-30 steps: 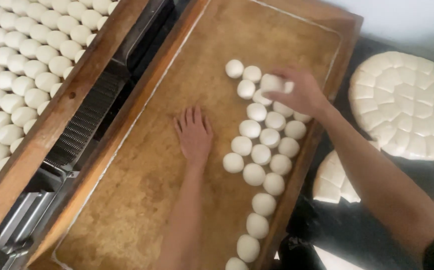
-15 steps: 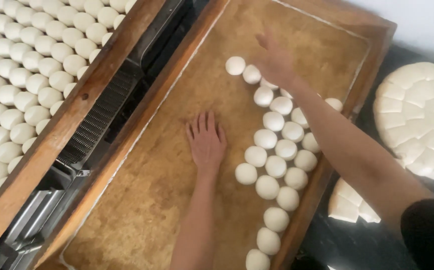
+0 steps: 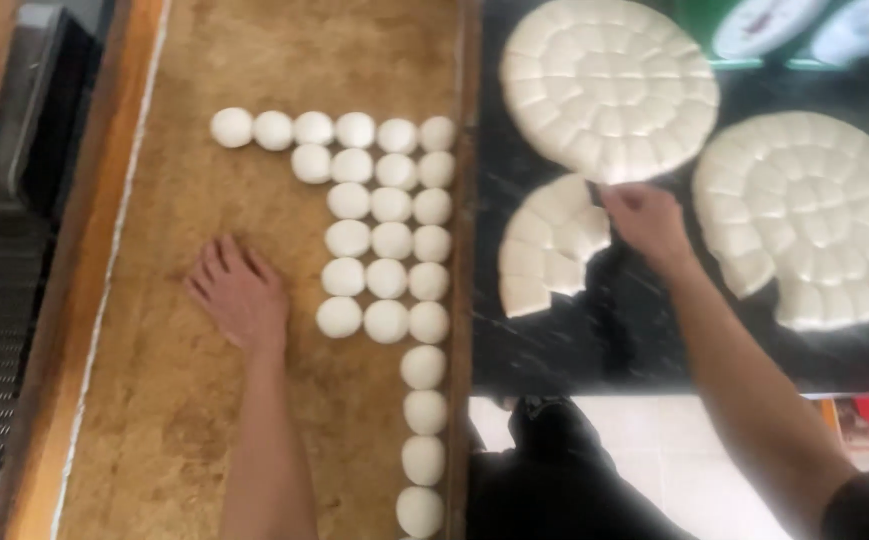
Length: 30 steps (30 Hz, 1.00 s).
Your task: Rolling pre-cut dough pieces into smooth balls and arranging them on a wooden tray.
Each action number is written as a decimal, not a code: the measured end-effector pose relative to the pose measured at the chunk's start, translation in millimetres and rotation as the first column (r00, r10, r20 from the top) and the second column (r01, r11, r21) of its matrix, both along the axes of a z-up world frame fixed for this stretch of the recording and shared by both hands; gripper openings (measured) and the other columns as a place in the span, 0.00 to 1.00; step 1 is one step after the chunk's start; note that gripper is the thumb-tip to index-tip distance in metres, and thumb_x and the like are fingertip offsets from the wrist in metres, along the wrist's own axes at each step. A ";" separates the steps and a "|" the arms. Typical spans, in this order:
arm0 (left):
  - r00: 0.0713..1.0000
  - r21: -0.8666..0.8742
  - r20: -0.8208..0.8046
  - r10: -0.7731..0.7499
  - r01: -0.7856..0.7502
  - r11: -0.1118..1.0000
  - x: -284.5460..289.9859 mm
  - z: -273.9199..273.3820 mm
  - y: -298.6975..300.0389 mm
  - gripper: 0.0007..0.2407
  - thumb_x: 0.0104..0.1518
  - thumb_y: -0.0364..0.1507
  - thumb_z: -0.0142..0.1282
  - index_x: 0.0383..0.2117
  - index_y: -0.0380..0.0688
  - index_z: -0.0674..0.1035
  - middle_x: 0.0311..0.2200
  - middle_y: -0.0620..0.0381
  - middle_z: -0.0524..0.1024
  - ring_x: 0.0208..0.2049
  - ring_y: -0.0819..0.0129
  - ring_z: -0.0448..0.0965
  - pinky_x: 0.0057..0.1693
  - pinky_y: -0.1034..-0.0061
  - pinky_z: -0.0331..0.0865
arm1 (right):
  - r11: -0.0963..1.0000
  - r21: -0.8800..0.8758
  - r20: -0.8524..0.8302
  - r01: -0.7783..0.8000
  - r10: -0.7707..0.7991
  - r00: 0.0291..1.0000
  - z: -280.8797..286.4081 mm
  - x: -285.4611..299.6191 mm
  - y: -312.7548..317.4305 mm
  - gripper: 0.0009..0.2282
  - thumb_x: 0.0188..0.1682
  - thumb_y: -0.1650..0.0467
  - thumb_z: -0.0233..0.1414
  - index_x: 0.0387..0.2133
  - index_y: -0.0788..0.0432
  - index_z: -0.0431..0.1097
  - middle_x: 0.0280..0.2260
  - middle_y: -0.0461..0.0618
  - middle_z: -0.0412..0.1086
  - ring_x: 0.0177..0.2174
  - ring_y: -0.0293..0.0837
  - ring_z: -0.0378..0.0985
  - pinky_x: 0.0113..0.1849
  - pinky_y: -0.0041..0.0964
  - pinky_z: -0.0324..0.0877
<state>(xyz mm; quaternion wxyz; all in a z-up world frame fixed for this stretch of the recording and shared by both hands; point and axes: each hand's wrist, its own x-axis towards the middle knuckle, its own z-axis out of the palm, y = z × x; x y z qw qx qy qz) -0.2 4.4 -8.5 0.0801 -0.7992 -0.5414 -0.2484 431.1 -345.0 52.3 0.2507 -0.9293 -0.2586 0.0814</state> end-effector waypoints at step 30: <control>0.991 -0.063 0.049 -0.125 0.127 0.990 3.7 38.3 -18.9 0.18 0.68 0.28 0.53 0.61 0.29 0.72 0.56 0.35 0.72 0.54 0.41 0.68 0.62 0.53 0.57 | 0.980 0.081 0.511 -0.182 0.115 0.852 3.5 -30.5 -74.4 0.10 0.51 0.69 0.61 0.37 0.64 0.71 0.46 0.59 0.62 0.47 0.56 0.65 0.50 0.53 0.64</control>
